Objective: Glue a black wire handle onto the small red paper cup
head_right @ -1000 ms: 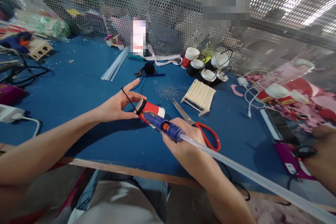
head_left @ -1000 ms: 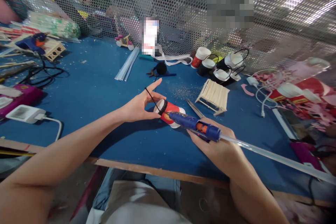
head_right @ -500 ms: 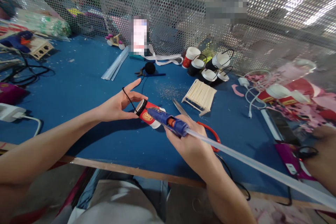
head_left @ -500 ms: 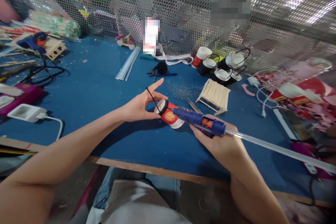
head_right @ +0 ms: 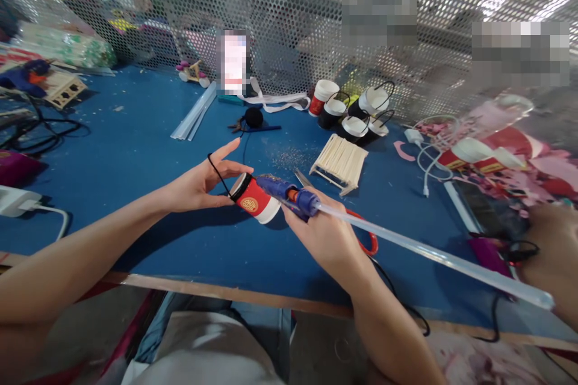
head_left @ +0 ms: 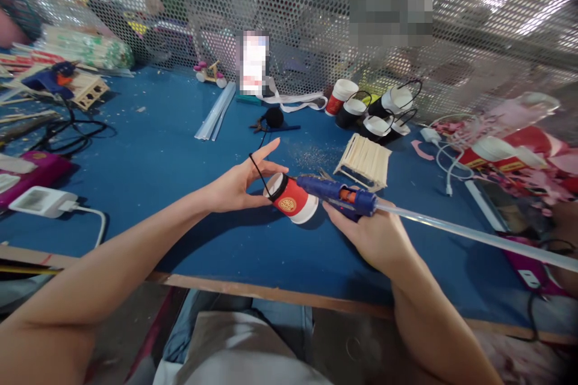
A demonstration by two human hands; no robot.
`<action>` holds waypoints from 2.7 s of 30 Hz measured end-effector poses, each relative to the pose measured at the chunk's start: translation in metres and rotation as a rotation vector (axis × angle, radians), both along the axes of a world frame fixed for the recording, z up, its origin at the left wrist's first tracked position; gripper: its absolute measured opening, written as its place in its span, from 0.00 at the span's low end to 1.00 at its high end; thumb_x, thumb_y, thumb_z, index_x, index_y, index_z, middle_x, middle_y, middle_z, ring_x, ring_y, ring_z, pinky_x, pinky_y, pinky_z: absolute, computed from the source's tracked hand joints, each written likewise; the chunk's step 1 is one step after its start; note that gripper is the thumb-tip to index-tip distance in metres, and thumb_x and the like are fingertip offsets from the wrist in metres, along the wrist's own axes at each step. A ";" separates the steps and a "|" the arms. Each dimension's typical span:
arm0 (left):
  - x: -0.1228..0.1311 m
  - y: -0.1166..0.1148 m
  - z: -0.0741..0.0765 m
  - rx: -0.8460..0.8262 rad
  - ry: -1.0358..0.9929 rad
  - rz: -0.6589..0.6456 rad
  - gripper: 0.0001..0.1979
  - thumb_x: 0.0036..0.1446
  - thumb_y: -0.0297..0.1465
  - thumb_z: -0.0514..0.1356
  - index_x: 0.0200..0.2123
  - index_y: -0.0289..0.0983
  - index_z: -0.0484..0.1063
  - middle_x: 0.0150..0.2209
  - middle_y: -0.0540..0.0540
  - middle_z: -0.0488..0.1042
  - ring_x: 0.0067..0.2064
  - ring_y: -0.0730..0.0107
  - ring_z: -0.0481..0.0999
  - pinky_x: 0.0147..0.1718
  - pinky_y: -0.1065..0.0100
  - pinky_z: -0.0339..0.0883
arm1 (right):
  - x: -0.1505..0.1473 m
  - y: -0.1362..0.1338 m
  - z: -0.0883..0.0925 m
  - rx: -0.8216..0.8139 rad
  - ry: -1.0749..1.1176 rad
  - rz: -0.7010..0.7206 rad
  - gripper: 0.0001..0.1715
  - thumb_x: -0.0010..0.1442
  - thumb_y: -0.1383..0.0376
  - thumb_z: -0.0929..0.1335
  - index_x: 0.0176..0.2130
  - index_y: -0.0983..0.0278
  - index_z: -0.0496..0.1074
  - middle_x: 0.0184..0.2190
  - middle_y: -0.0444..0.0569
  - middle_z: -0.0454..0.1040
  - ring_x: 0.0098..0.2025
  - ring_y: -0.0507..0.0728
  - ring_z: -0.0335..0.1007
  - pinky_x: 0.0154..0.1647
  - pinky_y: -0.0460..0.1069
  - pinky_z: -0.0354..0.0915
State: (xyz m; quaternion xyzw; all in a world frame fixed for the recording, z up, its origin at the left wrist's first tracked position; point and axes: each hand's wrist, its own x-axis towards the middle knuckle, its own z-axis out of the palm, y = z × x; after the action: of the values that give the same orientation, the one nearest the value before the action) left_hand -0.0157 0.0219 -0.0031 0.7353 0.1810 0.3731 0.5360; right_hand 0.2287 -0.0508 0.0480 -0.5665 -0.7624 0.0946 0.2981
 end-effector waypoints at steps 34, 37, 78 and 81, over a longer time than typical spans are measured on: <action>0.000 0.001 -0.006 0.050 0.049 0.152 0.52 0.44 0.27 0.67 0.65 0.52 0.38 0.56 0.39 0.60 0.51 0.62 0.71 0.52 0.53 0.65 | 0.041 0.081 0.002 0.138 -0.278 -0.586 0.18 0.55 0.59 0.67 0.39 0.70 0.74 0.43 0.65 0.69 0.49 0.67 0.63 0.45 0.58 0.58; 0.002 -0.002 -0.005 0.070 0.030 0.140 0.52 0.45 0.27 0.67 0.65 0.53 0.38 0.55 0.41 0.61 0.50 0.64 0.71 0.53 0.55 0.65 | -0.011 0.060 0.013 0.168 -0.118 -0.028 0.15 0.58 0.57 0.66 0.36 0.66 0.75 0.34 0.54 0.72 0.41 0.59 0.66 0.46 0.55 0.60; 0.003 -0.007 -0.001 0.080 0.045 -0.036 0.47 0.48 0.26 0.65 0.65 0.53 0.43 0.58 0.44 0.62 0.60 0.58 0.63 0.62 0.53 0.55 | -0.042 0.045 -0.019 -0.206 0.162 0.120 0.14 0.63 0.57 0.59 0.29 0.61 0.56 0.22 0.41 0.63 0.24 0.50 0.58 0.26 0.46 0.53; 0.003 -0.007 0.000 0.104 0.080 -0.039 0.46 0.49 0.26 0.64 0.65 0.53 0.42 0.59 0.44 0.61 0.61 0.58 0.62 0.62 0.54 0.55 | -0.043 0.043 -0.021 -0.216 0.143 0.125 0.14 0.64 0.57 0.58 0.29 0.60 0.54 0.21 0.40 0.63 0.24 0.51 0.59 0.26 0.46 0.52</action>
State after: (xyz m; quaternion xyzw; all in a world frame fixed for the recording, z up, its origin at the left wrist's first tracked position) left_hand -0.0128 0.0148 -0.0034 0.7799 0.1681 0.3418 0.4966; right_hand 0.1859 -0.0073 0.0271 -0.5387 -0.7583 0.2346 0.2823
